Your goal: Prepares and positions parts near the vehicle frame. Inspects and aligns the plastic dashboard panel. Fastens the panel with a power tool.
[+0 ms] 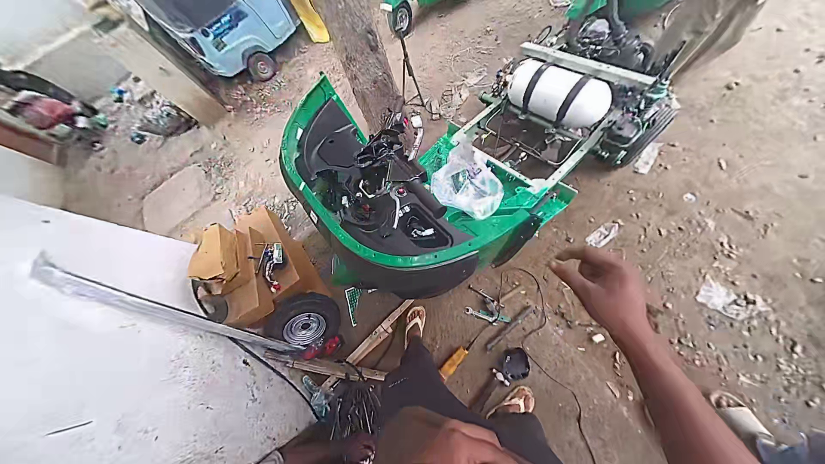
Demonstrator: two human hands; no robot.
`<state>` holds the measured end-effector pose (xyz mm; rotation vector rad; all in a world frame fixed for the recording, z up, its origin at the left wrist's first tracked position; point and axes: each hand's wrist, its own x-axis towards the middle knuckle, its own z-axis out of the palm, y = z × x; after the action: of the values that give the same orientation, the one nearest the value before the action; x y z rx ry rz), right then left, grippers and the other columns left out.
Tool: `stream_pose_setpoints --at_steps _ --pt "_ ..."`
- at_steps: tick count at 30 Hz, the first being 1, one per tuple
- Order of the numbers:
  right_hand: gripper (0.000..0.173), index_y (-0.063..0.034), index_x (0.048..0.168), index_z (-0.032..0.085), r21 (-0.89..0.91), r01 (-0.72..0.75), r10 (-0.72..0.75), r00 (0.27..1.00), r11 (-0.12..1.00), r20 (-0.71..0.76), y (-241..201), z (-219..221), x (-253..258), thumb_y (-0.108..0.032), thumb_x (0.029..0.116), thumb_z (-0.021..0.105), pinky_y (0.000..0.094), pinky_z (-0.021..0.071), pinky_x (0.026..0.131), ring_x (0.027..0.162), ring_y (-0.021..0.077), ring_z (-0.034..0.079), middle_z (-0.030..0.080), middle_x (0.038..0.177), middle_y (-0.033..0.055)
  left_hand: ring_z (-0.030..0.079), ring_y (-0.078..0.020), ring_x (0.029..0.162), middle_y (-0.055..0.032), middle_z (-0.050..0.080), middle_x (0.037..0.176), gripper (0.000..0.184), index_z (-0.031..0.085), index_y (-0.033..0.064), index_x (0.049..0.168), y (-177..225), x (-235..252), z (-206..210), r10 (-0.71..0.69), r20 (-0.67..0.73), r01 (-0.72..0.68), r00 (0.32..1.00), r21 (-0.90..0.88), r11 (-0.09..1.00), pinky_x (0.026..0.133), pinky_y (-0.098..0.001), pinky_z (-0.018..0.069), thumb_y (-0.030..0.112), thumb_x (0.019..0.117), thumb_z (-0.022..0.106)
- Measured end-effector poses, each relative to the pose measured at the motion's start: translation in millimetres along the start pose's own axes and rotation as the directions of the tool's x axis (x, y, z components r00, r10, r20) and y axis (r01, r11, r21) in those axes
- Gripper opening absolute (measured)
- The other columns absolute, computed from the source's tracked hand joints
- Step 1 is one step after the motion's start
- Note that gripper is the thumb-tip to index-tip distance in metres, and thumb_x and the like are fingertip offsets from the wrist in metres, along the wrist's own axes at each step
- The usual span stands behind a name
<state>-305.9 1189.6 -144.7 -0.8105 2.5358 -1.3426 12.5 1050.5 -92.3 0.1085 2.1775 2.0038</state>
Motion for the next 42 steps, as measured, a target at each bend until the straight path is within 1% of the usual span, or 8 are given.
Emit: stream_pose_setpoints --at_steps 4,7,10,12,19,33,38,42 --pt "0.060 -0.0158 0.112 0.071 -0.456 0.185 0.000 0.926 0.871 0.377 -149 120 124 -0.064 0.0775 0.079 0.0594 0.0525 0.064 0.077 0.0352 0.068 0.069 0.081 0.0122 0.070 -0.0209 0.096 -0.0189 0.073 0.100 0.027 0.075 -0.0055 0.110 19 -16 -61 0.103 -0.082 -0.103 0.991 0.006 0.995 0.091 -0.0342 0.0558 0.017 0.1024 0.062" --pt "0.053 -0.0009 0.105 0.065 -0.675 0.151 0.190 0.895 0.722 0.404 -186 212 175 -0.043 0.0784 0.082 0.0647 0.0523 0.067 0.090 0.0467 0.069 0.069 0.095 0.0252 0.069 -0.0174 0.094 -0.0165 0.073 0.098 0.028 0.074 -0.0049 0.110 10 -35 -129 0.188 -0.120 -0.188 0.975 0.007 0.982 0.089 -0.0294 0.0553 0.019 0.1043 0.060" --pt "0.030 0.0001 0.100 0.066 -0.760 0.042 0.283 0.914 0.649 0.292 -181 256 196 -0.025 0.0853 0.073 0.0654 0.0515 0.066 0.090 0.0484 0.068 0.069 0.095 0.0262 0.068 -0.0140 0.094 -0.0130 0.073 0.098 0.028 0.074 -0.0020 0.111 -1 -59 -211 0.199 -0.140 -0.204 0.970 -0.024 0.979 0.090 -0.0264 0.0549 0.021 0.1045 0.060" --pt "0.029 -0.0018 0.099 0.066 -0.776 0.052 0.255 0.929 0.629 0.268 -168 260 206 -0.028 0.0873 0.070 0.0649 0.0509 0.066 0.092 0.0472 0.068 0.069 0.096 0.0242 0.068 -0.0112 0.094 -0.0098 0.073 0.099 0.028 0.075 0.0011 0.113 -1 -72 -255 0.175 -0.164 -0.186 0.971 -0.051 0.981 0.089 -0.0251 0.0554 0.024 0.1044 0.061" --pt "0.037 -0.0027 0.099 0.064 -0.742 0.330 0.008 0.911 0.584 0.411 -80 246 295 -0.036 0.0863 0.070 0.0644 0.0517 0.068 0.092 0.0459 0.069 0.069 0.095 0.0225 0.067 -0.0096 0.093 -0.0073 0.073 0.098 0.028 0.074 0.0037 0.115 13 -88 -342 0.117 -0.263 -0.161 0.958 -0.153 0.975 0.086 -0.0242 0.0561 0.026 0.1037 0.062" --pt "0.040 -0.0020 0.093 0.066 -0.497 0.670 -0.163 0.671 0.551 0.724 5 275 511 -0.040 0.0830 0.072 0.0667 0.0515 0.075 0.093 0.0461 0.069 0.069 0.098 0.0229 0.067 -0.0069 0.096 -0.0031 0.074 0.099 0.027 0.075 0.0065 0.112 17 -32 -350 -0.150 -0.534 0.066 0.832 -0.173 0.983 0.090 -0.0250 0.0548 0.030 0.1025 0.065" --pt "0.038 -0.0028 0.086 0.064 -0.519 0.691 -0.084 0.637 0.504 0.766 -7 275 516 -0.040 0.0829 0.071 0.0661 0.0502 0.070 0.092 0.0468 0.068 0.068 0.093 0.0231 0.068 -0.0069 0.097 -0.0022 0.074 0.101 0.027 0.075 0.0081 0.113 38 -17 -330 -0.144 -0.526 0.111 0.838 -0.095 0.989 0.089 -0.0239 0.0555 0.030 0.1031 0.063" --pt "0.041 -0.0034 0.096 0.065 -0.591 0.589 0.040 0.689 0.550 0.724 -45 254 476 -0.040 0.0854 0.079 0.0689 0.0504 0.067 0.092 0.0502 0.067 0.067 0.094 0.0256 0.068 -0.0038 0.097 0.0049 0.074 0.103 0.027 0.076 0.0158 0.114 45 -16 -322 -0.061 -0.650 0.069 0.757 -0.014 0.998 0.089 -0.0214 0.0560 0.037 0.1028 0.063"
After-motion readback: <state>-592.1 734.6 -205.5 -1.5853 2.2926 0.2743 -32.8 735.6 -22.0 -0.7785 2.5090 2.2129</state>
